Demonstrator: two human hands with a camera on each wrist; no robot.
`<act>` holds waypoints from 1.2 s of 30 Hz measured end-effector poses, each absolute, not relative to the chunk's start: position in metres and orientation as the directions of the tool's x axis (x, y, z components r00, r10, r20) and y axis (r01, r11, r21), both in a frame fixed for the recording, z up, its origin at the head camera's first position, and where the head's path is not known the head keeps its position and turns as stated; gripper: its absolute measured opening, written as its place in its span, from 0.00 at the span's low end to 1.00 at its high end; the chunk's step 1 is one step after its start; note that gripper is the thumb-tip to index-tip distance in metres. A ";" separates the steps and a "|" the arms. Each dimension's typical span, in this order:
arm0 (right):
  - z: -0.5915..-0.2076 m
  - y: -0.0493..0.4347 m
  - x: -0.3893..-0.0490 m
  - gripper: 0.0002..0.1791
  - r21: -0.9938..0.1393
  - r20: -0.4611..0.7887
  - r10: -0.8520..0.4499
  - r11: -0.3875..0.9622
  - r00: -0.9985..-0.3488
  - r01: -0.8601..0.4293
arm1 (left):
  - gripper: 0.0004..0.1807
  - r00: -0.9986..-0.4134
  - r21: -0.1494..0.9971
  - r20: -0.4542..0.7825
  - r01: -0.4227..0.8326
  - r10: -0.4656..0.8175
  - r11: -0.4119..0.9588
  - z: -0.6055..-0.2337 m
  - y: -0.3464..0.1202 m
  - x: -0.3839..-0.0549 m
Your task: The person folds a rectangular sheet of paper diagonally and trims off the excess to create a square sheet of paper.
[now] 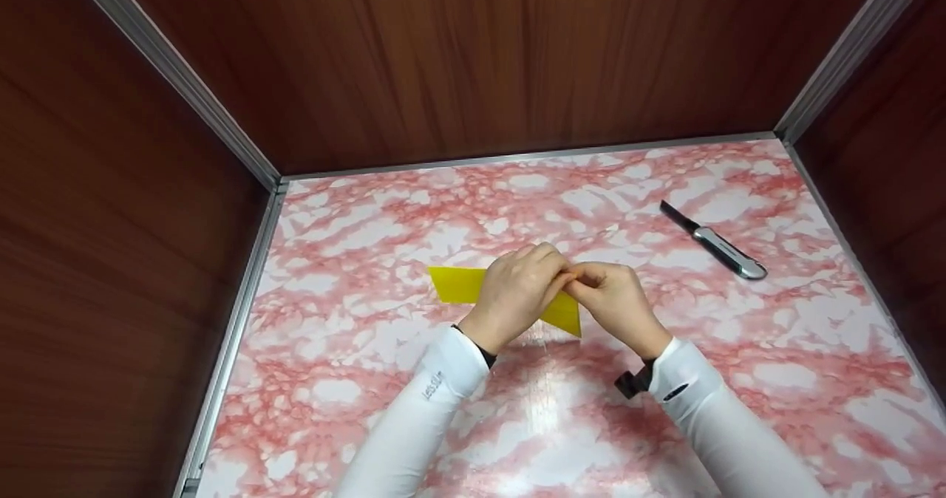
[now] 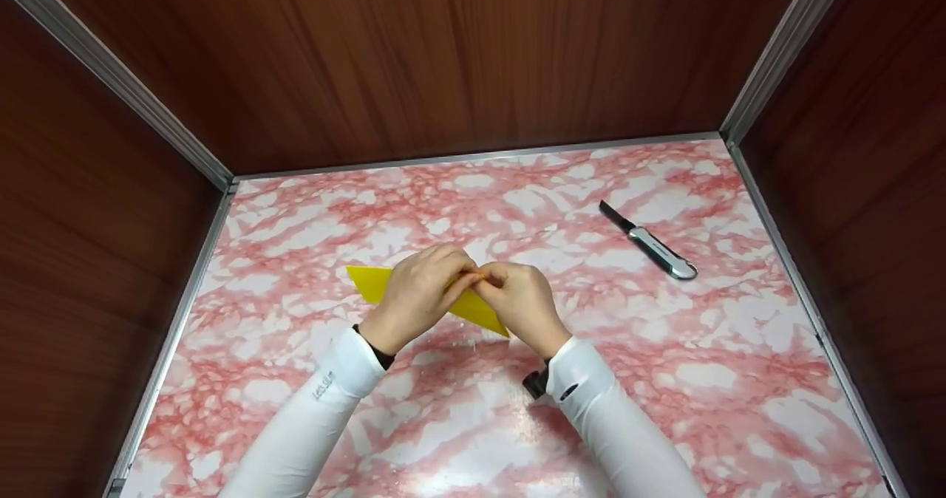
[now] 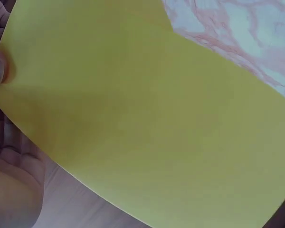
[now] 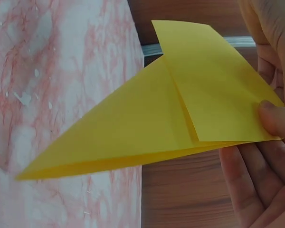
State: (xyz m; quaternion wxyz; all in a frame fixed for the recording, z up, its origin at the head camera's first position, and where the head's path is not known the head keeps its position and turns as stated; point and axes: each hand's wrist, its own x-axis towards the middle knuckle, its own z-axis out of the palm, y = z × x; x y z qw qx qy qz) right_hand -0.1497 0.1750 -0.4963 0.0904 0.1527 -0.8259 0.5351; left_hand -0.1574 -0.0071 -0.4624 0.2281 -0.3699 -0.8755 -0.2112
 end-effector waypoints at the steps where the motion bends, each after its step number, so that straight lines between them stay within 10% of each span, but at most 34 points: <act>1: -0.497 0.175 -0.150 0.04 -0.856 0.309 -0.158 0.383 -0.938 -0.347 | 0.10 -0.622 0.197 0.554 0.743 0.553 0.639 -0.462 -0.008 -0.157; 13: -0.491 0.179 -0.146 0.09 -0.897 0.220 -0.198 0.345 -0.955 -0.278 | 0.08 -0.717 0.344 0.459 0.688 0.524 0.639 -0.457 -0.025 -0.158; 29: -0.491 0.177 -0.145 0.02 -0.820 0.430 -0.141 0.354 -0.892 -0.451 | 0.08 -0.733 0.324 0.420 0.672 0.535 0.667 -0.456 -0.024 -0.157; 36: -0.475 0.173 -0.135 0.07 -0.897 0.247 -0.184 0.328 -0.951 -0.297 | 0.07 -0.757 0.365 0.403 0.648 0.514 0.668 -0.453 -0.028 -0.158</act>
